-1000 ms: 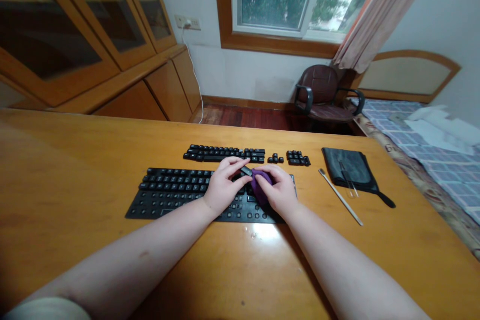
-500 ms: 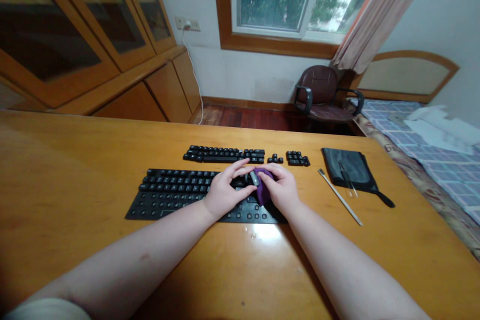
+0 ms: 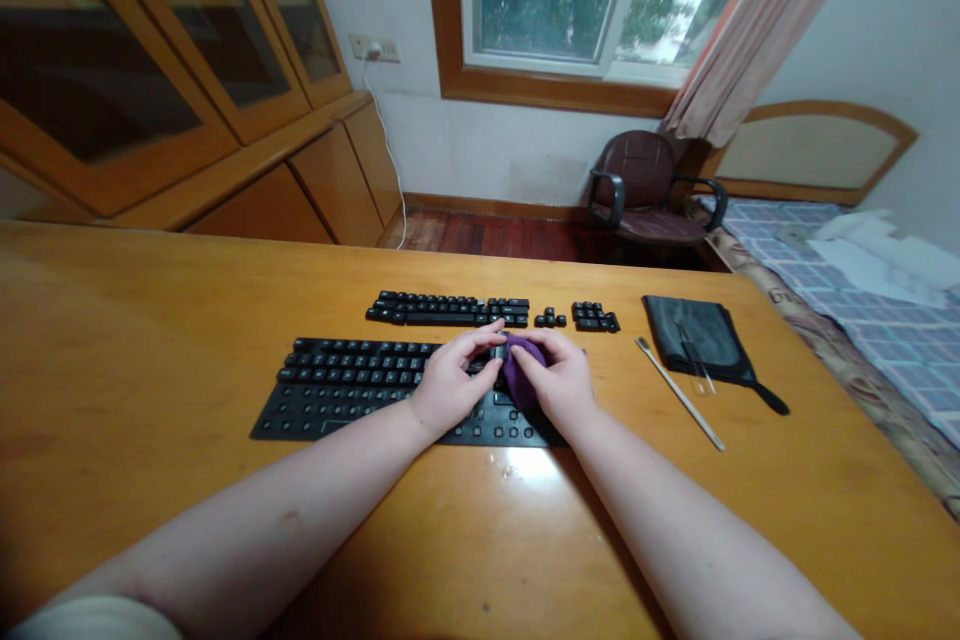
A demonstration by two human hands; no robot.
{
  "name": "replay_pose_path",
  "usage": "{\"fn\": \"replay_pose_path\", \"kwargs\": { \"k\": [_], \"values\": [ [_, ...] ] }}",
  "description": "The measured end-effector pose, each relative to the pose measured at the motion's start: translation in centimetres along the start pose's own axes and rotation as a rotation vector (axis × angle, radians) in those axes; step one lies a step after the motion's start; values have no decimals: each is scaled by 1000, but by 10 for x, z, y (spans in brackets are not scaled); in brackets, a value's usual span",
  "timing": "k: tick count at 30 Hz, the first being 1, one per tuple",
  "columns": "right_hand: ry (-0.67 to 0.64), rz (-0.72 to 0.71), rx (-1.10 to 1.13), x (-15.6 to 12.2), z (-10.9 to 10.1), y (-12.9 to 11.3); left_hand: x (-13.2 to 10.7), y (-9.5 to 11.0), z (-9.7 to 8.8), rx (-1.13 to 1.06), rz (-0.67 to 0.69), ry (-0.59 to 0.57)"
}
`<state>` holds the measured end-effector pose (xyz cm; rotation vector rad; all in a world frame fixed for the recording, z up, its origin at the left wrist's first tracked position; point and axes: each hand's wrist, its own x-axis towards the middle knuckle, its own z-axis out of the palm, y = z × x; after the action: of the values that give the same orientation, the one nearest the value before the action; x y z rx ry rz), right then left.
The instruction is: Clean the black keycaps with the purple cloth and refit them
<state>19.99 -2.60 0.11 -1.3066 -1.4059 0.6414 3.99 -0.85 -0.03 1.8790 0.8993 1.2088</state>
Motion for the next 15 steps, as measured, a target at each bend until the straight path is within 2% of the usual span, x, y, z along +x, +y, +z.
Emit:
{"fn": "replay_pose_path", "kwargs": {
  "k": [5, 9, 12, 15],
  "values": [
    [-21, -88, -94, -3, 0, -3, 2, -4, 1, -67, -24, 53],
    [-26, -147, -103, -5, -1, -5, 3, -5, 6, -247, -165, 81],
    [41, -126, -104, -4, -2, -4, 3, -4, 8, -337, -236, 54],
    [90, -63, -67, -1, -3, -2, 1, -2, 10, -346, -223, 9]
  ]
}}
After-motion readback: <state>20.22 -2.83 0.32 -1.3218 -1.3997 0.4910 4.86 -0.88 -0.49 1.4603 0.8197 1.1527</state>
